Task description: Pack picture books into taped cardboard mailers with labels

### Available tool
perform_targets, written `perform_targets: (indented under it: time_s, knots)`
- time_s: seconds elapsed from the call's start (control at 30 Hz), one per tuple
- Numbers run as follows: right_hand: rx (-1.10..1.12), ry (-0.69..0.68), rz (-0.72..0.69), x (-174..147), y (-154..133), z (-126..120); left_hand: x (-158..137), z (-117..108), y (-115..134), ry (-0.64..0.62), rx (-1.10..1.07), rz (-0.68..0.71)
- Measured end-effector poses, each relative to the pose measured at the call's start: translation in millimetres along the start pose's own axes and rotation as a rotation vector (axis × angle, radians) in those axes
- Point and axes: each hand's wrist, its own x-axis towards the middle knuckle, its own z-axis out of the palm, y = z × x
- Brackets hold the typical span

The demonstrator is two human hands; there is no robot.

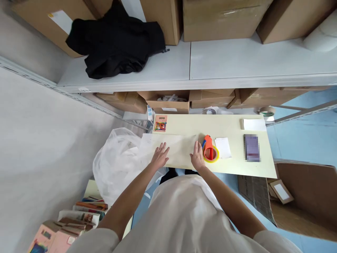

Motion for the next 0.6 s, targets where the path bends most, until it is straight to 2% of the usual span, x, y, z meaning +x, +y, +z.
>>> perform_targets:
  time_s: [0.13, 0.23, 0.33, 0.43, 0.5, 0.6]
  knots:
    - [-0.101, -0.189, -0.093, -2, 1, 16, 11, 20, 0, -0.166, -0.055, -0.106]
    - [-0.151, -0.334, -0.030, -3, 5, 27, 12, 31, -5, -0.259, -0.127, -0.170]
    - [-0.152, -0.401, 0.017, -8, 10, 30, 7, 40, -8, -0.289, -0.207, -0.213]
    - [-0.174, -0.382, 0.056, -8, 7, 25, 3, 42, -11, -0.264, -0.268, -0.217]
    - [-0.198, -0.342, 0.073, 2, -3, 21, 8, 36, -17, -0.204, -0.327, -0.214]
    - [-0.114, -0.279, 0.026, 37, -31, 24, 30, 15, -36, 0.025, -0.442, -0.195]
